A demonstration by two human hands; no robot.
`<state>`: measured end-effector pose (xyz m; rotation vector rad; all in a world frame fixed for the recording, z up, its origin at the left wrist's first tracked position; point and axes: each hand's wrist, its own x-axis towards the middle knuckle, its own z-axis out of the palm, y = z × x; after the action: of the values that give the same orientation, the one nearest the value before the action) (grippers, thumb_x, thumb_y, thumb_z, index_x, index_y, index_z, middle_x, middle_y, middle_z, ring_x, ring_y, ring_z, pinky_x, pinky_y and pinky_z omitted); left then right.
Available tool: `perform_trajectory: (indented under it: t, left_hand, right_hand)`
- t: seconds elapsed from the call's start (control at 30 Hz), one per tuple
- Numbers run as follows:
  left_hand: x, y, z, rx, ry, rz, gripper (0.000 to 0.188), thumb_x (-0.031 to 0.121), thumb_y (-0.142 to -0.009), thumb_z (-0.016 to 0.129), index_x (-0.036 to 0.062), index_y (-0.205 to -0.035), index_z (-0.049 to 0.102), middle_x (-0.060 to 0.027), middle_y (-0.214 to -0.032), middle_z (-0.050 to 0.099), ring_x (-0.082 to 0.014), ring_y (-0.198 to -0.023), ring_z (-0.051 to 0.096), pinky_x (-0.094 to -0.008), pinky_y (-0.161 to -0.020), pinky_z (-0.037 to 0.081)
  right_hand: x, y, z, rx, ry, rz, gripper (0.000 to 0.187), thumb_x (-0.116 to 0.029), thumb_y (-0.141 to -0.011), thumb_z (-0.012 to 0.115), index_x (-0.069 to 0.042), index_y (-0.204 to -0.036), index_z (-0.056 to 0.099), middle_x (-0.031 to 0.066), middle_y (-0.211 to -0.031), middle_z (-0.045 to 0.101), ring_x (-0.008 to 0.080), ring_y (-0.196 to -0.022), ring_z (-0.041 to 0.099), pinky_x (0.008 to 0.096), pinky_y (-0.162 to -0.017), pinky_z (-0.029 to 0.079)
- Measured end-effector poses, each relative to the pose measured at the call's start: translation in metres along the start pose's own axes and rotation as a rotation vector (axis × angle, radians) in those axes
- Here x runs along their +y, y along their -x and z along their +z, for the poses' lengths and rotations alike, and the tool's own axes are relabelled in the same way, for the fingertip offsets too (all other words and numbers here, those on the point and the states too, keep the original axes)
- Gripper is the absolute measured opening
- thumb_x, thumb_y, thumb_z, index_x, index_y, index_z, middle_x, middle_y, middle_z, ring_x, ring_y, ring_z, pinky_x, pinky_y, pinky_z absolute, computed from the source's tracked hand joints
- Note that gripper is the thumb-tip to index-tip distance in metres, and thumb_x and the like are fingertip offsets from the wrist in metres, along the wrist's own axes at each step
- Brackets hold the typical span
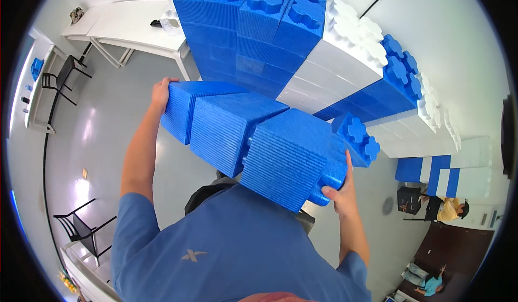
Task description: Assembling large blue and white plastic blocks to form a structure.
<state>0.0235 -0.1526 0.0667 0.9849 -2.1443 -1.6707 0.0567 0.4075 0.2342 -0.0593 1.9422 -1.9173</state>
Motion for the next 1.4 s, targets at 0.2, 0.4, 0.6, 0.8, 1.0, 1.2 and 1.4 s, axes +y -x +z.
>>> perform_trajectory:
  t: [0.2,0.4,0.6,0.8,1.0,1.2,1.4]
  left_hand:
    - [0.012,-0.002,0.007,0.161,0.035,0.131,0.047,0.032,-0.091,0.038,-0.0012,-0.100,0.070,-0.0156,-0.102,0.066,-0.0221,-0.092,0.059,-0.0317,-0.088,0.043]
    - [0.029,0.005,-0.006,0.200,0.303,0.410,0.047,0.033,-0.094,0.039,-0.0031,-0.104,0.068,-0.0142,-0.103,0.065,-0.0212,-0.096,0.058,-0.0314,-0.089,0.042]
    - [0.068,0.024,-0.015,0.204,0.459,0.477,0.052,0.037,-0.094,0.036,-0.0039,-0.116,0.061,-0.0160,-0.105,0.064,-0.0215,-0.100,0.057,-0.0337,-0.092,0.042]
    - [0.104,-0.004,-0.071,-0.720,0.648,0.084,0.091,0.073,-0.089,0.019,0.0013,-0.144,0.029,-0.0210,-0.124,0.057,-0.0225,-0.113,0.056,-0.0376,-0.092,0.047]
    - [0.186,-0.048,-0.027,-0.588,0.424,0.163,0.095,0.076,-0.087,0.024,-0.0032,-0.138,0.039,-0.0178,-0.131,0.052,-0.0234,-0.118,0.052,-0.0369,-0.103,0.038]
    - [0.183,-0.055,0.010,-0.031,0.473,0.119,0.080,0.065,-0.092,0.036,-0.0044,-0.133,0.046,-0.0159,-0.132,0.052,-0.0238,-0.120,0.049,-0.0344,-0.104,0.035]
    - [0.177,-0.037,-0.005,0.148,0.564,0.434,0.072,0.058,-0.098,0.028,-0.0053,-0.129,0.047,-0.0148,-0.125,0.056,-0.0235,-0.111,0.054,-0.0340,-0.098,0.040]
  right_hand:
    - [0.004,-0.008,-0.011,0.026,0.139,-0.117,0.128,-0.020,-0.054,0.087,-0.006,-0.150,0.003,0.0200,-0.139,0.037,0.0308,-0.126,0.043,0.0401,-0.105,0.035]
    - [0.008,-0.013,-0.024,-0.019,0.249,-0.301,0.138,-0.022,-0.049,0.088,-0.008,-0.150,-0.005,0.0202,-0.142,0.033,0.0307,-0.128,0.041,0.0420,-0.106,0.033]
    - [0.002,0.000,-0.059,-0.007,0.497,-0.476,0.148,-0.025,-0.043,0.092,-0.008,-0.150,-0.009,0.0202,-0.143,0.031,0.0313,-0.129,0.040,0.0436,-0.106,0.034]
    - [-0.053,0.033,-0.051,0.067,0.484,-0.573,0.101,-0.046,-0.058,0.085,-0.009,-0.136,0.034,0.0194,-0.135,0.038,0.0312,-0.124,0.045,0.0518,-0.106,0.035]
    - [-0.068,0.013,-0.034,-0.179,0.862,-1.216,0.094,-0.037,-0.060,0.087,-0.035,-0.137,0.033,0.0239,-0.125,0.045,0.0449,-0.116,0.046,0.0630,-0.100,0.033]
    - [-0.019,-0.005,-0.062,0.011,1.297,-1.113,0.065,-0.013,-0.071,0.074,-0.008,-0.129,0.046,0.0237,-0.137,0.041,0.0429,-0.127,0.040,0.0530,-0.107,0.031]
    - [0.024,-0.014,-0.067,0.201,0.313,-0.404,0.083,-0.033,-0.081,0.069,-0.011,-0.147,0.023,0.0253,-0.141,0.036,0.0379,-0.130,0.038,0.0477,-0.105,0.036]
